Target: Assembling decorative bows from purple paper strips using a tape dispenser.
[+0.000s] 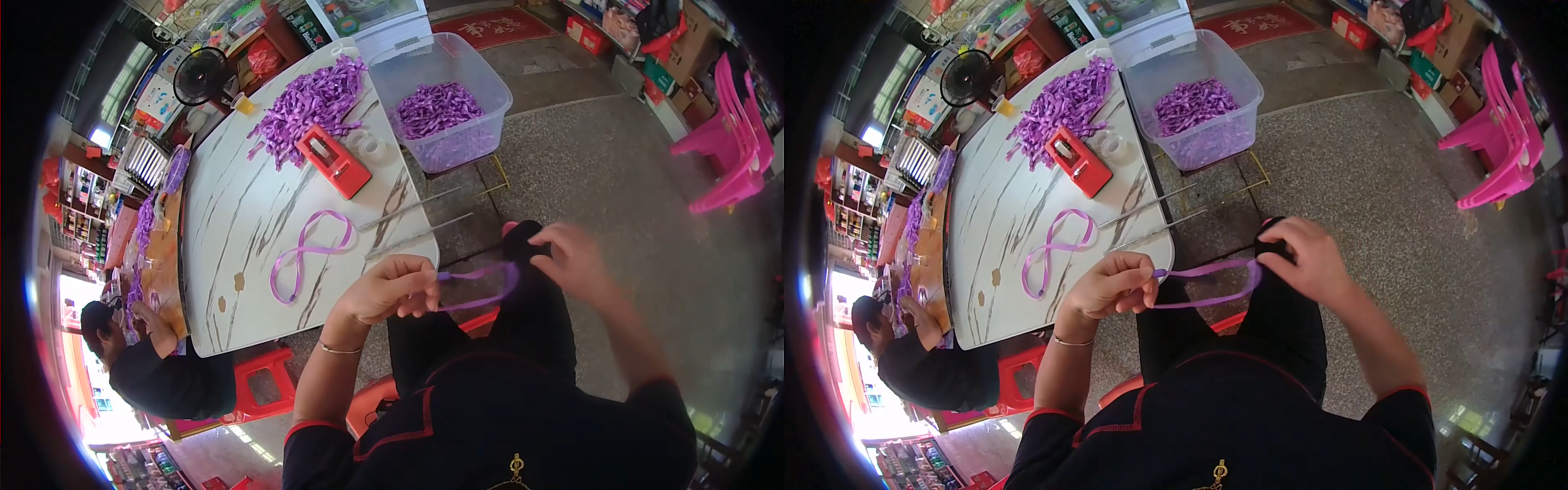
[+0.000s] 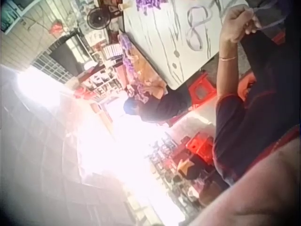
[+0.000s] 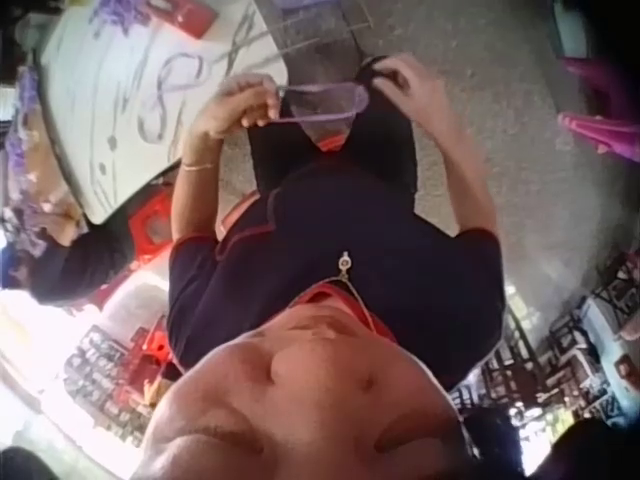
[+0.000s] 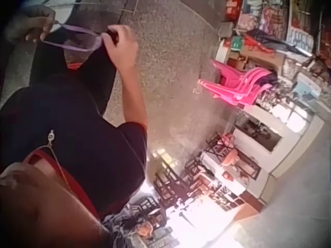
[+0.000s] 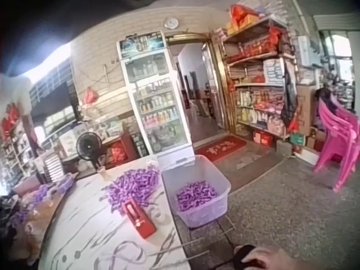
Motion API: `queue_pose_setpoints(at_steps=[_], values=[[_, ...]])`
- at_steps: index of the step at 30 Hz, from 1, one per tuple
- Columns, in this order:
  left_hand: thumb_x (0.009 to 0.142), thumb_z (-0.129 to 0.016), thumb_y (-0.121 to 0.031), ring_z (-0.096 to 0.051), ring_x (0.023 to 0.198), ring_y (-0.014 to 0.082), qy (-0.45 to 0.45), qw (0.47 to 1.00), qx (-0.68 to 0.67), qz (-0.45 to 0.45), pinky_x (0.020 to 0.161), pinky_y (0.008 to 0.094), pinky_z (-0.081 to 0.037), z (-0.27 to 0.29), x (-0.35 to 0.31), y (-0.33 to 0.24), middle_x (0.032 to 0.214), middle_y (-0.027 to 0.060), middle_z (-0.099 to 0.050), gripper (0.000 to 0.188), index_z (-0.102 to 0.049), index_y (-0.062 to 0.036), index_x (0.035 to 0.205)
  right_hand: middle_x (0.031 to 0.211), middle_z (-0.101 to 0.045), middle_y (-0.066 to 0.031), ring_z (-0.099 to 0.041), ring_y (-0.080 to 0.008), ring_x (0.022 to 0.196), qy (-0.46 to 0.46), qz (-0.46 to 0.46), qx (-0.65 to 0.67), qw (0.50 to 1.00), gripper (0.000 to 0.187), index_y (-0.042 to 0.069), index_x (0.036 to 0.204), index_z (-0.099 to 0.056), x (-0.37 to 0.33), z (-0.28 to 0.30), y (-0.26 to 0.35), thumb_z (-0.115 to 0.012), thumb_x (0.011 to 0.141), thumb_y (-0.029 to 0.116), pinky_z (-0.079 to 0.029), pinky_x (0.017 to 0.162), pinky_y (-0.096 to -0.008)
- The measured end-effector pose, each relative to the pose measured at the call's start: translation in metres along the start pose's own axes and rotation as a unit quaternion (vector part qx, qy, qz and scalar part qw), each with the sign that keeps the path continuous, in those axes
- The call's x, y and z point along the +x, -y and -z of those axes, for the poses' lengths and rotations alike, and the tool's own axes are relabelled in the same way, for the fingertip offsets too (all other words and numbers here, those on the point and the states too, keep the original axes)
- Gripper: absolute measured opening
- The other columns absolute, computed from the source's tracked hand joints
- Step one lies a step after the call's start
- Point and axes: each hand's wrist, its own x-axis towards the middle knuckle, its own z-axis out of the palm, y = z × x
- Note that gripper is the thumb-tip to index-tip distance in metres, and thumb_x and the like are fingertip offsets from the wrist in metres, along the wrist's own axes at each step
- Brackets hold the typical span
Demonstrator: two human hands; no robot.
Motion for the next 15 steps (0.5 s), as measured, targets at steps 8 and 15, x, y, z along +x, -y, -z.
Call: queue_pose_setpoints(at_steps=[8,15], values=[[0.09,-0.048,-0.017,-0.04,0.04,0.0062,-0.003,1.0,0.026,-0.002,0.047,0.0196,-0.04,-0.008,0.005,-0.002,0.068,0.0111,-0.059,0.022,-0.052,-0.0016,0.074,0.105,-0.058,-0.0105,-0.056,-0.0202,0.098,-0.003,0.112,0.29,0.95,0.044,0.001,0.114,-0.048,0.025,-0.041,0.065,-0.064,0.073,0.007,-0.042,0.085,-0.0301],[0.089,-0.047,-0.016,-0.043,0.04,0.0067,-0.021,0.999,0.014,-0.019,0.046,0.0186,-0.04,-0.002,0.001,-0.001,0.068,0.0104,-0.059,0.021,-0.052,-0.0012,0.075,0.081,-0.057,-0.0086,-0.058,-0.0191,0.073,-0.061,0.112,0.195,0.972,0.022,0.003,0.094,-0.058,0.03,-0.046,0.077,-0.065,0.073,0.004,-0.045,0.065,-0.0282]])
